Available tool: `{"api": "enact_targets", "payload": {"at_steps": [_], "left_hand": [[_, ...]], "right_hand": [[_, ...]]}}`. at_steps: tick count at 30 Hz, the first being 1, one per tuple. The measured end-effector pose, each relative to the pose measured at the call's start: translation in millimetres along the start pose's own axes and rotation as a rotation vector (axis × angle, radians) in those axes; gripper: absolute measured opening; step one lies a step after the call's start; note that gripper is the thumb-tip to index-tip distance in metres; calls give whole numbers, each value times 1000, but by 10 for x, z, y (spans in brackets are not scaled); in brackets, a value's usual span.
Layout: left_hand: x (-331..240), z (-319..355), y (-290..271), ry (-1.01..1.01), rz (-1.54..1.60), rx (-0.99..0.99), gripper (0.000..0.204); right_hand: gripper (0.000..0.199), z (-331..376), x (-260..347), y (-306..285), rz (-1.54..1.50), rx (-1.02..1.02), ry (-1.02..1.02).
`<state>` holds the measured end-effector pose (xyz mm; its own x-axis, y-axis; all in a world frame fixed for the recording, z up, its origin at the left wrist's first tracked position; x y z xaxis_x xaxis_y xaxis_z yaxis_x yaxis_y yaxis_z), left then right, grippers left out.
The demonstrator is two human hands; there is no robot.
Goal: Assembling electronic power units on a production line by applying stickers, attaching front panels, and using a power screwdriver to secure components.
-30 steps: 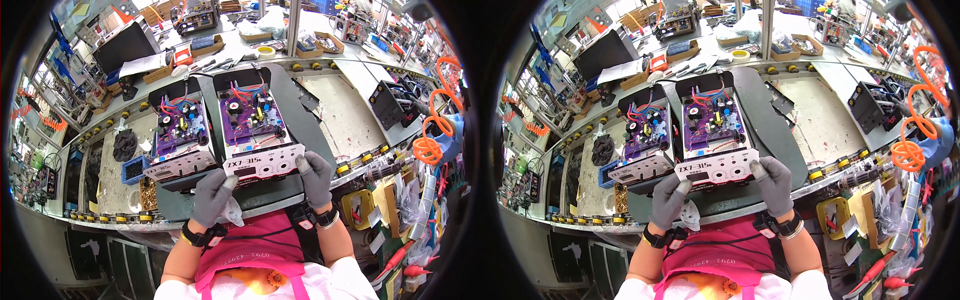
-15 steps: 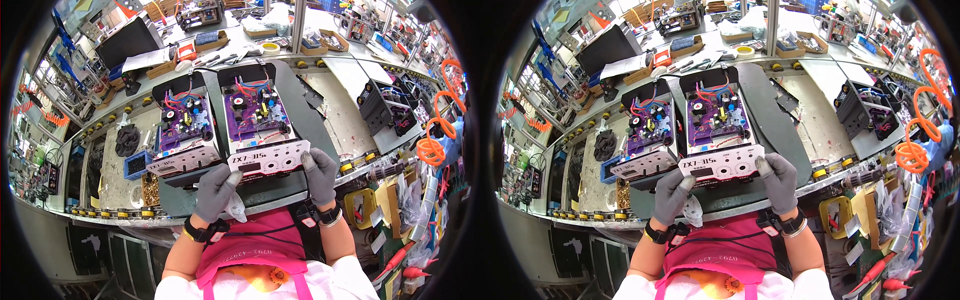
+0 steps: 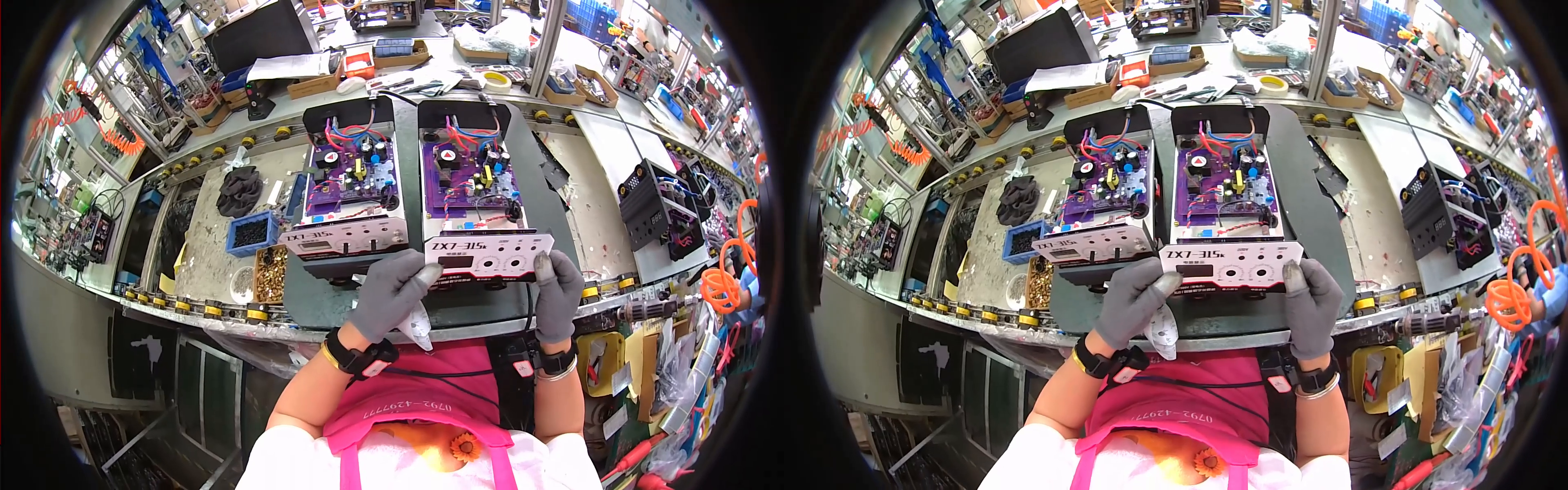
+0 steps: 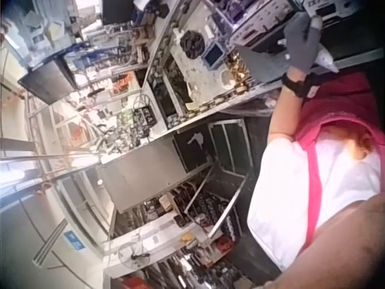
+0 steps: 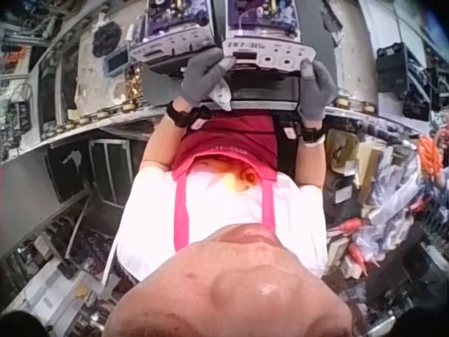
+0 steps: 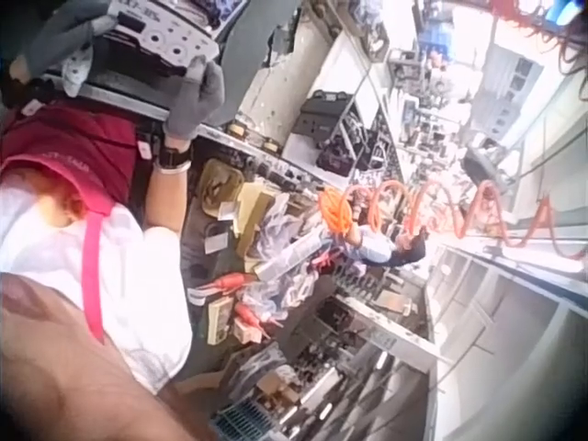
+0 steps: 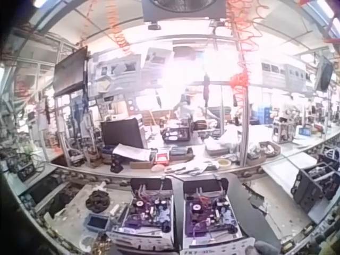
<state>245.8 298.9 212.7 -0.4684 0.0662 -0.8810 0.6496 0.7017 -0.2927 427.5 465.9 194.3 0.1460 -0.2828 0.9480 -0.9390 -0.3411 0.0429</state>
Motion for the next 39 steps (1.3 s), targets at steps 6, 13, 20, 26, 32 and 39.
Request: {"api": "enact_targets", "payload": {"at_steps": [6,13,20,26,32,39], "left_hand": [[-19,-32,-2,-3,-19,0,25],[-105,-74,-6,75,-228,22,29],[-289,-98,-10,196,-468,-42,34],[-238,-56,-116,198,-889,-117,31],[36,404,-636,-209,-31,-18,19],[723,1662,-1496,-594,1309,-71,31]], "right_hand": [[14,4,6,-13,21,-41,10],[16,-67,130,-28,185,-90,-161],[28,-111,495,26,544,-55,-486],[49,-185,223,-95,1116,124,-226],[16,150,432,-1816,818,-222,-263],[25,-140,-208,-4625,1407,-238,-114]]}}
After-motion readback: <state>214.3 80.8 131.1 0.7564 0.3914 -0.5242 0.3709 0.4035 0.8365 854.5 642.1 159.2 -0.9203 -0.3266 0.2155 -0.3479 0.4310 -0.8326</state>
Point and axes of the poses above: each hand's wrist, its own z-axis away from the middle knuckle, its own y-axis out of the palm, x = y × z, the point moved 9 cm from there along -z, towards the middle knuckle, and after that the axes turned 10 degrees about -x, right-handed, at the moved point
